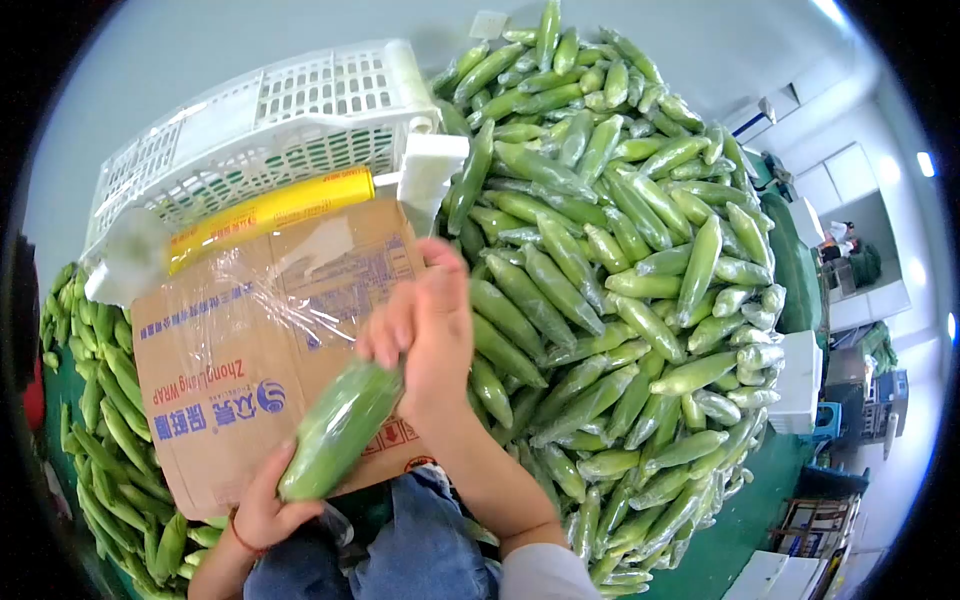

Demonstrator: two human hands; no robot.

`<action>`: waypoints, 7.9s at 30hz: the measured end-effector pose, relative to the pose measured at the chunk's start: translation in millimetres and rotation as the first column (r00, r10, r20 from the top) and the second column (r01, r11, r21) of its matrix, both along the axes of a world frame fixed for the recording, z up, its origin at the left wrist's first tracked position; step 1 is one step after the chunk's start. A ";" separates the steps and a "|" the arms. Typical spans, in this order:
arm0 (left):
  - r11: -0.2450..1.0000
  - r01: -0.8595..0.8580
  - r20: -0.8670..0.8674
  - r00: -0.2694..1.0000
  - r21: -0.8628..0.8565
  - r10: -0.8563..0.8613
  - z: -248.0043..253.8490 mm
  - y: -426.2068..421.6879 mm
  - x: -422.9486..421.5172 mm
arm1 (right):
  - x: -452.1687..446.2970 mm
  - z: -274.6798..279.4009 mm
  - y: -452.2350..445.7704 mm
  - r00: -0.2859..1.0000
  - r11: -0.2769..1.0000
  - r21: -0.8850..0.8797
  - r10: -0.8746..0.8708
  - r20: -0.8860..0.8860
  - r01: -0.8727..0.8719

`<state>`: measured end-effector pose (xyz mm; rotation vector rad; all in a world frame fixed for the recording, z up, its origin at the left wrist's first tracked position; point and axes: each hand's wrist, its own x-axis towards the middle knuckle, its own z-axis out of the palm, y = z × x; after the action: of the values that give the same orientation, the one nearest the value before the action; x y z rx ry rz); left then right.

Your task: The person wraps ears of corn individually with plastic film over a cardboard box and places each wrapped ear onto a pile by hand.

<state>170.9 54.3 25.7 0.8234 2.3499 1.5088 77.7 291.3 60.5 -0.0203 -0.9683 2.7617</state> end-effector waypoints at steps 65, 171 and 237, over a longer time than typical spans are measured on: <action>0.224 -0.849 -0.229 0.366 -0.478 0.902 -356.2 -181.5 161.5 | 89.9 -68.9 54.8 0.680 -0.200 0.758 0.343 0.648 -0.621; 0.166 -0.928 0.704 0.362 0.334 0.611 -31.1 -42.2 -57.6 | 54.0 0.2 -21.6 0.792 -0.139 0.880 0.388 0.471 -0.455; -0.128 -0.806 -0.173 -0.032 -0.578 0.984 -268.0 -165.7 165.8 | 119.3 -96.0 48.6 0.946 -0.013 0.962 0.176 0.272 -0.274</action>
<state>336.7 -111.4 -242.3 -1.6438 2.7517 0.7821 197.0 339.9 -35.5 0.2964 -2.9402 1.4829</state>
